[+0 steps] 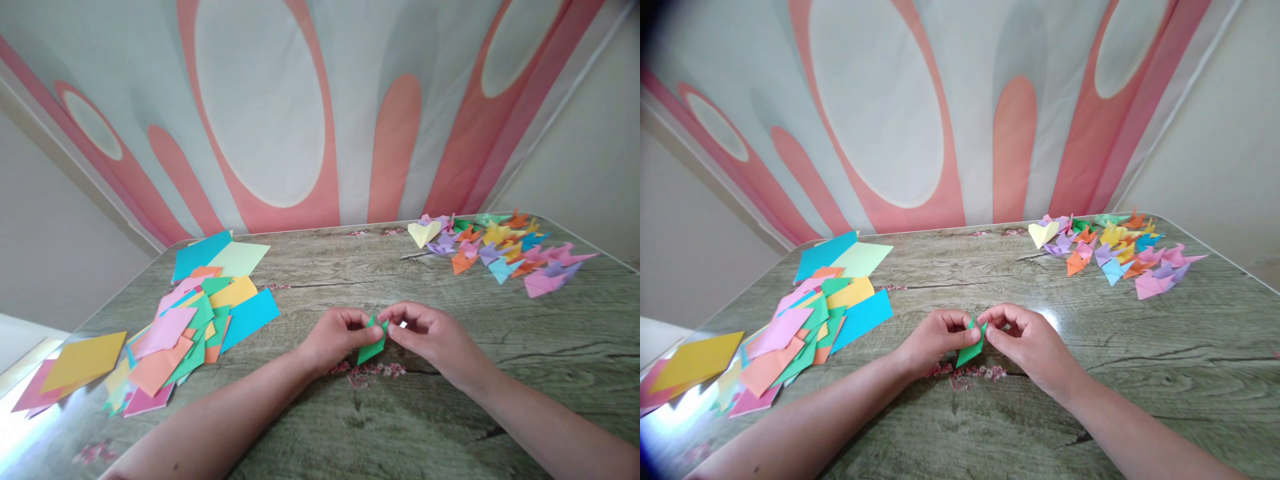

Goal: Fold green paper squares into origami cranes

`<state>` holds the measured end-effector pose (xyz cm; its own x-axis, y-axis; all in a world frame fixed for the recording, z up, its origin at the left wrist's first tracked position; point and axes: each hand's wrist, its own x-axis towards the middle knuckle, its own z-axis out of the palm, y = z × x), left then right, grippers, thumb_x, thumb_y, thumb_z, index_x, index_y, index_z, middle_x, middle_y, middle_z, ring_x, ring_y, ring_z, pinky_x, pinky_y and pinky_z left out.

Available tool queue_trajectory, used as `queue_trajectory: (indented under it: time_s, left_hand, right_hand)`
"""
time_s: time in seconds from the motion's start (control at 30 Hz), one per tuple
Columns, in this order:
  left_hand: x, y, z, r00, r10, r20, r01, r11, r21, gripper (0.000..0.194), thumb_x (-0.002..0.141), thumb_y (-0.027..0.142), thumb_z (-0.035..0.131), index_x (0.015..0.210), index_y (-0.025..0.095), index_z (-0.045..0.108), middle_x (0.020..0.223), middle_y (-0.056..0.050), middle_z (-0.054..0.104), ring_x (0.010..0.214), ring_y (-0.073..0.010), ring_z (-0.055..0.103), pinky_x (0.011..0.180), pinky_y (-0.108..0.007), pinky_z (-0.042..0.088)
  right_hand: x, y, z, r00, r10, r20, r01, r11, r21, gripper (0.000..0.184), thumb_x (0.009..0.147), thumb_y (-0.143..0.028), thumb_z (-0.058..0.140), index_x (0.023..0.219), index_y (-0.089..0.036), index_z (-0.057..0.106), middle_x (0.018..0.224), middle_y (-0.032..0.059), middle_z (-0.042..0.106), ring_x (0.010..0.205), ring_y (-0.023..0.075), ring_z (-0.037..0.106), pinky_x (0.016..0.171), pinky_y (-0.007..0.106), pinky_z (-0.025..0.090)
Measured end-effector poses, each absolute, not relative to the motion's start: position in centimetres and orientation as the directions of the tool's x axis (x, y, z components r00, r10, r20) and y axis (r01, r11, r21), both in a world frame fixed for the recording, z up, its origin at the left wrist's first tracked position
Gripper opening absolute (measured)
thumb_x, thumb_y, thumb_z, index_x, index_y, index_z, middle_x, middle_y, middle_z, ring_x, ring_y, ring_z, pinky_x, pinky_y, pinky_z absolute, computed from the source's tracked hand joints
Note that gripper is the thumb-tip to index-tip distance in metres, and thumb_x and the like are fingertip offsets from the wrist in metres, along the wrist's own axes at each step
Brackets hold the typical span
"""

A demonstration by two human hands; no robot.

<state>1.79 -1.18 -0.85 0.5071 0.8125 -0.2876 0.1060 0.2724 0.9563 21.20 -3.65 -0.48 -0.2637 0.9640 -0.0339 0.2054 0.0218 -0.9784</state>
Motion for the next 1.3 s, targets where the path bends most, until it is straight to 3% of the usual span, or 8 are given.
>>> queue_trajectory:
  time_s: [0.2, 0.53, 1.03, 1.3]
  left_hand:
    - [1.8, -1.4, -1.0, 0.483, 0.823, -0.300, 0.219, 0.218, 0.951, 0.042, 0.070, 0.053, 0.074, 0.070, 0.014, 0.059, 0.057, 0.004, 0.047, 0.050, -0.0062, 0.036, 0.047, -0.019, 0.026]
    - [1.8, -1.5, -1.4, 0.460, 0.846, -0.269, 0.182, 0.207, 0.961, 0.037, 0.071, 0.049, 0.075, 0.075, 0.014, 0.063, 0.058, 0.005, 0.049, 0.047, -0.0055, 0.037, 0.047, -0.019, 0.028]
    - [2.2, -1.5, -0.8, 0.363, 0.913, -0.185, 0.149, 0.140, 0.979, 0.037, 0.066, 0.049, 0.078, 0.072, 0.013, 0.070, 0.068, 0.000, 0.058, 0.061, -0.0095, 0.047, 0.059, -0.022, 0.036]
    - [2.4, -1.5, -0.5, 0.343, 0.920, -0.188, 0.105, 0.161, 0.981, 0.041, 0.062, 0.052, 0.080, 0.072, 0.013, 0.071, 0.067, 0.000, 0.061, 0.062, -0.0103, 0.049, 0.061, -0.022, 0.037]
  right_hand:
    - [21.2, -3.9, 0.1, -0.283, 0.959, -0.032, 0.221, 0.032, -0.975, 0.010, 0.082, -0.026, 0.059, 0.086, -0.021, 0.065, 0.076, -0.0012, 0.062, 0.070, 0.0135, 0.055, 0.064, 0.025, 0.042]
    - [20.8, -4.1, 0.3, -0.210, 0.976, 0.048, 0.399, 0.131, -0.908, 0.003, 0.079, -0.024, 0.059, 0.079, -0.023, 0.063, 0.072, -0.0034, 0.061, 0.062, 0.0124, 0.053, 0.059, 0.025, 0.042]
    - [20.9, -4.0, -0.5, -0.234, 0.957, 0.170, 0.462, 0.264, -0.847, 0.008, 0.083, -0.026, 0.057, 0.076, -0.024, 0.060, 0.075, -0.0017, 0.063, 0.066, 0.0139, 0.056, 0.062, 0.026, 0.044]
    - [20.9, -4.1, -0.9, -0.200, 0.971, 0.134, 0.471, 0.215, -0.856, 0.007, 0.083, -0.028, 0.060, 0.078, -0.024, 0.061, 0.072, -0.0028, 0.062, 0.063, 0.0131, 0.055, 0.060, 0.025, 0.044]
